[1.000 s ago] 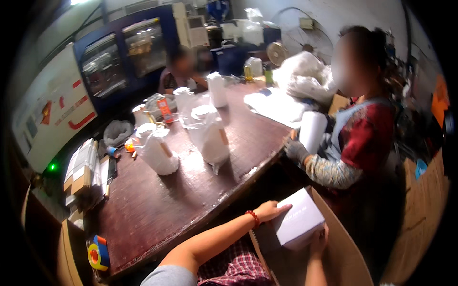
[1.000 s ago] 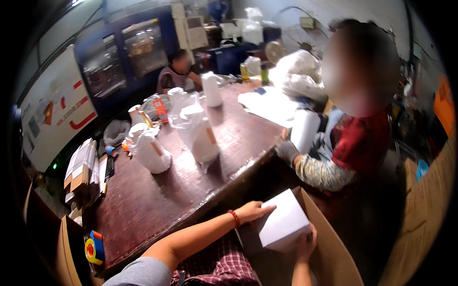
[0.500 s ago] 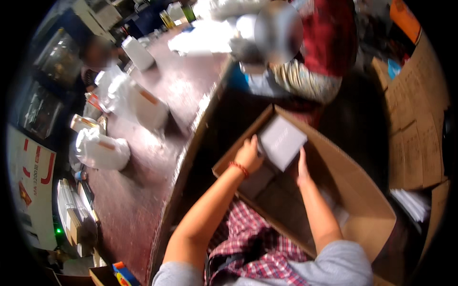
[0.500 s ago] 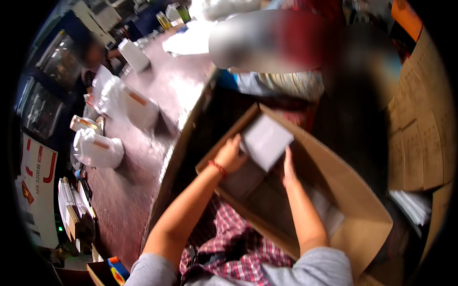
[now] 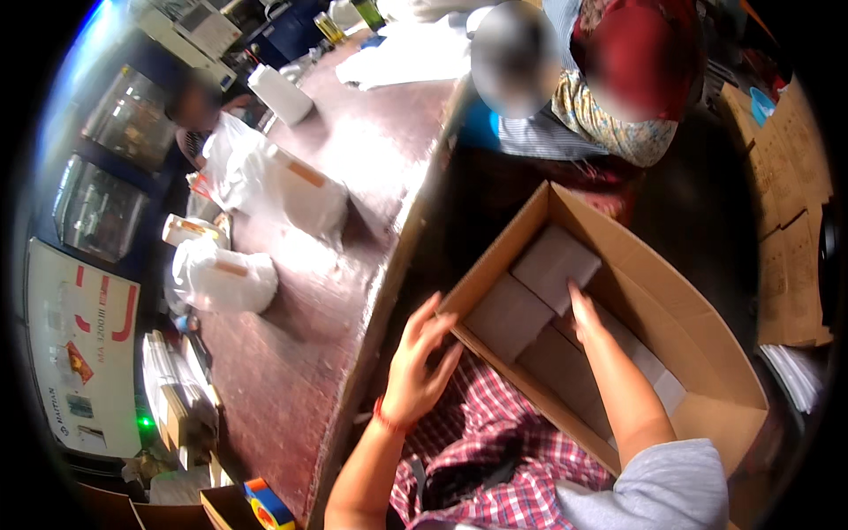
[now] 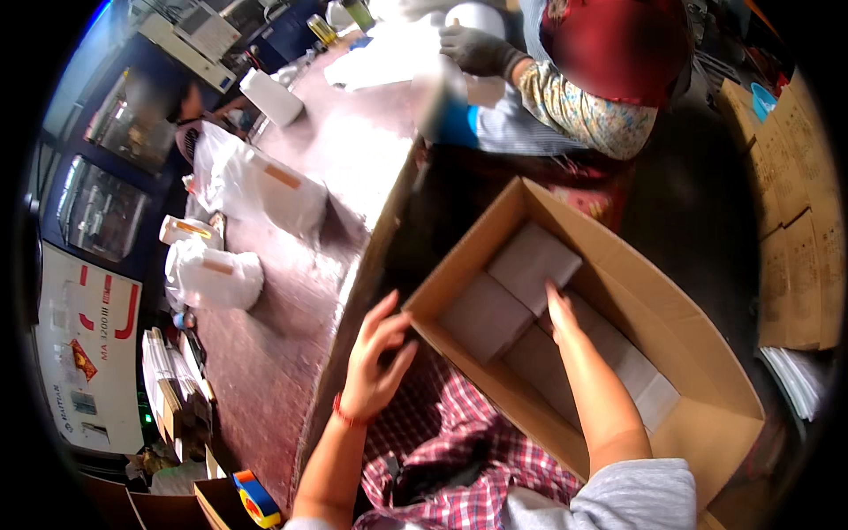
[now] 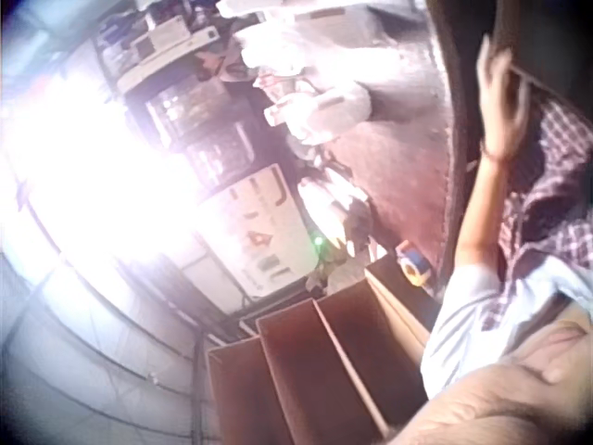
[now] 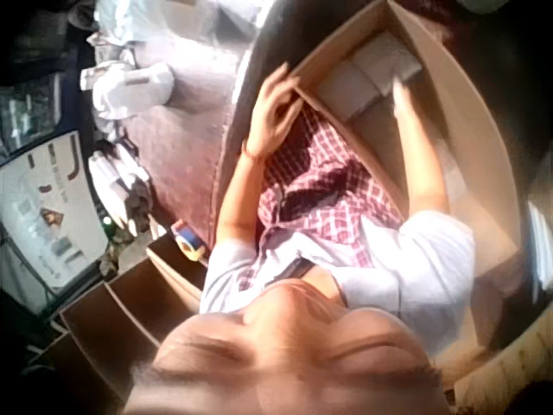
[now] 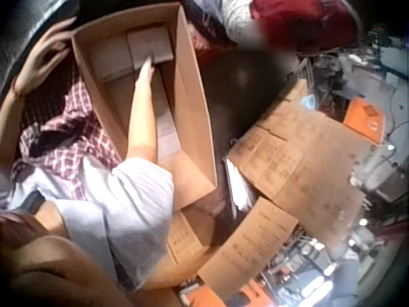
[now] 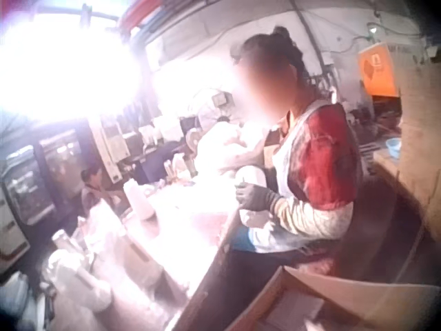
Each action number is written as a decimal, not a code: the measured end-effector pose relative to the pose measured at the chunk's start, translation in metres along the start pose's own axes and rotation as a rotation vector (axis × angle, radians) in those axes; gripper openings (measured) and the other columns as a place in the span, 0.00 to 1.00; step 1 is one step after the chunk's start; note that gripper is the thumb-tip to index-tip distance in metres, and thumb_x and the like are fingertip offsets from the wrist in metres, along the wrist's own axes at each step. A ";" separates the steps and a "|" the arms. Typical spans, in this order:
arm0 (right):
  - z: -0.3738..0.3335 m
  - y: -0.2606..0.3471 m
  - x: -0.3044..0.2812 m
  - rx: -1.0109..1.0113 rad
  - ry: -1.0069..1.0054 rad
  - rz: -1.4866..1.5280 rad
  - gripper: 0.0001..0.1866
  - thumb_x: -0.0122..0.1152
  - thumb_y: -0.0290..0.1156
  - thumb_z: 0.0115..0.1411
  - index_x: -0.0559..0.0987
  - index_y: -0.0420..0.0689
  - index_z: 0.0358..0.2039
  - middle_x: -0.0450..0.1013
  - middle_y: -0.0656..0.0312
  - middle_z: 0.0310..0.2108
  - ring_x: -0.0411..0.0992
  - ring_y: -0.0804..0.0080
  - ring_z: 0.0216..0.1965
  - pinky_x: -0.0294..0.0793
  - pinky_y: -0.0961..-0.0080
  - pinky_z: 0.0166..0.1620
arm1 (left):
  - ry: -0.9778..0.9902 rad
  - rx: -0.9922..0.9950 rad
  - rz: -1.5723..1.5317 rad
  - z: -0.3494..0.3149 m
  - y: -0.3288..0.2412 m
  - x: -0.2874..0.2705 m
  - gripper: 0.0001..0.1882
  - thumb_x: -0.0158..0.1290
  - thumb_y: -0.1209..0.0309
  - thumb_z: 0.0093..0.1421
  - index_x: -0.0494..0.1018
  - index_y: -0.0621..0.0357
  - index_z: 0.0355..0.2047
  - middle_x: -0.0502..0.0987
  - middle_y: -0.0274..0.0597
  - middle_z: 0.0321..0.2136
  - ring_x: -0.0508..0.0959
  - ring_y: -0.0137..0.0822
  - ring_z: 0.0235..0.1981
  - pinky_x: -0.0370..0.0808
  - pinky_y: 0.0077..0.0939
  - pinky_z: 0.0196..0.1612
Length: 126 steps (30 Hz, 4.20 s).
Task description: The person folds cardboard boxes by hand, places white plastic objects into the boxes, and stacks the completed boxes inside a large container.
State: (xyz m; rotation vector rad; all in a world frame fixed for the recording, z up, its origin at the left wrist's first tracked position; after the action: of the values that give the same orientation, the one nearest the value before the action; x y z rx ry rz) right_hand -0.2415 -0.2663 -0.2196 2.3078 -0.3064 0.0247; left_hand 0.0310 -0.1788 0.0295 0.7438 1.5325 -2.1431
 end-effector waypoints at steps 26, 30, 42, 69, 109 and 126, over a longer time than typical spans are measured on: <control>0.005 -0.013 -0.074 -0.087 0.134 -0.474 0.20 0.57 0.44 0.65 0.73 0.53 0.55 0.68 0.67 0.54 0.65 0.68 0.55 0.72 0.64 0.52 | -0.627 -1.398 1.641 -0.381 0.217 -0.466 0.56 0.65 0.61 0.44 0.45 0.56 0.69 0.43 0.47 0.70 0.49 0.48 0.70 0.48 0.56 0.68; -0.026 0.018 -0.042 -0.162 -0.091 -0.536 0.21 0.60 0.42 0.63 0.73 0.52 0.55 0.69 0.64 0.53 0.66 0.66 0.54 0.73 0.64 0.50 | -0.435 -1.503 1.683 -0.394 0.247 -0.514 0.32 0.46 0.70 0.62 0.53 0.54 0.67 0.52 0.37 0.69 0.51 0.39 0.70 0.49 0.54 0.68; -0.134 0.133 0.130 -1.032 0.033 -0.626 0.14 0.52 0.26 0.66 0.76 0.38 0.51 0.74 0.57 0.50 0.73 0.69 0.46 0.76 0.77 0.44 | -0.486 -0.870 1.682 -0.373 0.234 -0.533 0.19 0.52 0.73 0.55 0.74 0.58 0.48 0.76 0.43 0.47 0.76 0.41 0.48 0.71 0.37 0.49; -0.295 -0.011 0.337 -1.477 1.571 -0.681 0.44 0.63 0.33 0.56 0.49 0.41 0.67 0.60 0.50 0.62 0.62 0.56 0.61 0.67 0.60 0.60 | -0.383 0.160 1.228 -0.234 -0.154 -0.181 0.13 0.53 0.70 0.51 0.77 0.62 0.36 0.78 0.36 0.29 0.78 0.30 0.36 0.73 0.30 0.46; -0.219 -0.032 0.361 -0.629 1.154 -0.440 0.14 0.52 0.41 0.67 0.74 0.42 0.36 0.69 0.70 0.29 0.63 0.85 0.29 0.66 0.86 0.33 | -1.196 -0.556 -0.591 -0.414 0.067 -0.178 0.31 0.54 0.52 0.60 0.66 0.67 0.52 0.72 0.44 0.45 0.71 0.31 0.46 0.69 0.25 0.51; -0.262 -0.046 0.281 -0.672 1.041 -0.309 0.14 0.53 0.37 0.67 0.71 0.44 0.27 0.62 0.73 0.23 0.57 0.86 0.26 0.58 0.85 0.30 | -1.319 -0.548 -0.216 -0.431 0.029 -0.105 0.25 0.45 0.51 0.65 0.68 0.66 0.35 0.67 0.38 0.34 0.68 0.27 0.35 0.67 0.22 0.42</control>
State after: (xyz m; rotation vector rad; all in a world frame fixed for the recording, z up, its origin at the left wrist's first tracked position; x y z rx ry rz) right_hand 0.0625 -0.1064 -0.0414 1.4004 0.5053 0.8026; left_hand 0.2114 0.2218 -0.0362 -0.9003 1.2466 -1.5138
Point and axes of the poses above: each hand's wrist, its own z-axis towards the middle knuckle, its own x-axis out of the palm, y = z × x, the point moved 1 cm from there along z, towards the middle knuckle
